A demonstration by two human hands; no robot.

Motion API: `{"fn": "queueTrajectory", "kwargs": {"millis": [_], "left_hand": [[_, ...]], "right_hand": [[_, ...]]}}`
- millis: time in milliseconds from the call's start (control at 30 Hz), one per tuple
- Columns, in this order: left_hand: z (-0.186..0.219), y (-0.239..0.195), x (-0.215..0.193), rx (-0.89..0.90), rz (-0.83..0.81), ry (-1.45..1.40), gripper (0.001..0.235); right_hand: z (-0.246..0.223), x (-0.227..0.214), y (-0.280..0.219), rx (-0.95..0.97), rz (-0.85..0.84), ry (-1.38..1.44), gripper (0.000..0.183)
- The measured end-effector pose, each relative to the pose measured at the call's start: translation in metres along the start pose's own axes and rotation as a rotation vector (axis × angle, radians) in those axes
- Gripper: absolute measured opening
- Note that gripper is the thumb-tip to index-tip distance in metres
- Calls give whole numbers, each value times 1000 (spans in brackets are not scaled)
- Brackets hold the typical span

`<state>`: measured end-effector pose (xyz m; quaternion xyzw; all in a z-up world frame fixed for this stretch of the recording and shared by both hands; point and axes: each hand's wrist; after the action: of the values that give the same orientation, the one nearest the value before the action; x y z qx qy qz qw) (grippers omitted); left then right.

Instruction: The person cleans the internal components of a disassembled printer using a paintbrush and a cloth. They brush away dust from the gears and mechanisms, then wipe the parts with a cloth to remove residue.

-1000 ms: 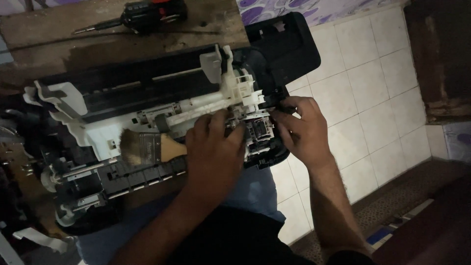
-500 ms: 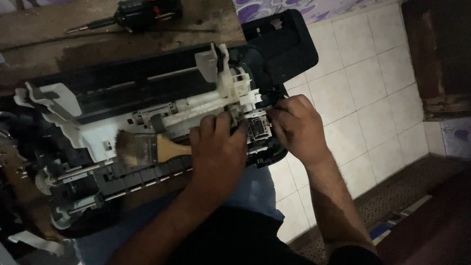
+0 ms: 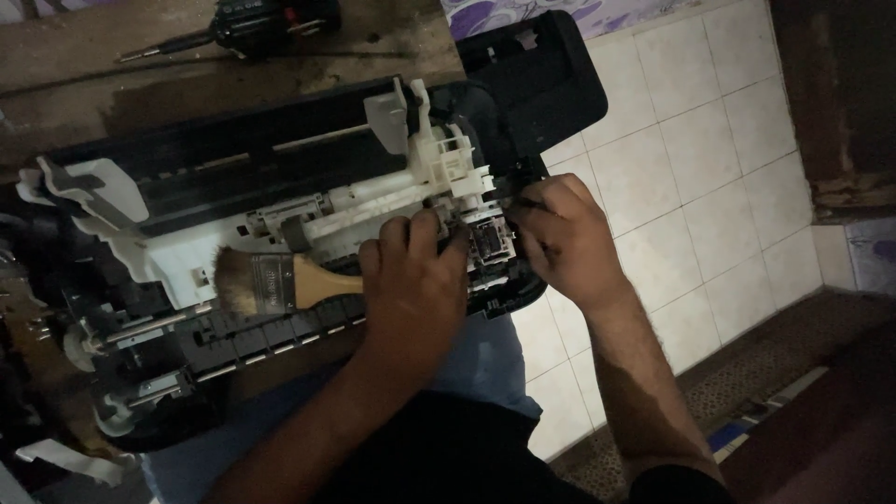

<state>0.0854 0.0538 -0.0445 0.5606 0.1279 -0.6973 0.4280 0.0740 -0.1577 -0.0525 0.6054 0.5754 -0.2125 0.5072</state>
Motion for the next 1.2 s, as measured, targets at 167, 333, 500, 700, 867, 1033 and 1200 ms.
{"fn": "queueTrajectory", "kwargs": {"millis": [167,333,500,700,867,1033,1200], "left_hand": [[-1,-3,8,10,46,26,24],[0,-2,5,-13,6,-9,24],[-1,-2,12,-1,56,18,22],[-2,2,8,-57,-60,-61,27],[-3,4,8,-63,-83,-67,27],[-6,-2,10,-55,-32,-75,31],[-10,-4,-8,-130,-99,-180,31]], "right_hand": [[-3,-2,-1,33,11,28,10],[1,3,-7,67,43,65,11],[-1,5,-11,143,106,50,15],[6,4,-16,180,146,45,11],[2,3,-13,189,140,57,17],[5,-1,-8,136,86,1,9],[4,-8,1,60,-35,-117,5]]}}
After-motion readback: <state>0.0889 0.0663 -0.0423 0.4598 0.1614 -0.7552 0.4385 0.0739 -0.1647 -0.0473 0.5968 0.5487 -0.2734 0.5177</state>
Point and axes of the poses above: each hand's wrist, its own y-axis towards the middle knuckle, its own x-axis out of the palm, z = x × y, and after that the axes turned 6 degrees about x, right-handed
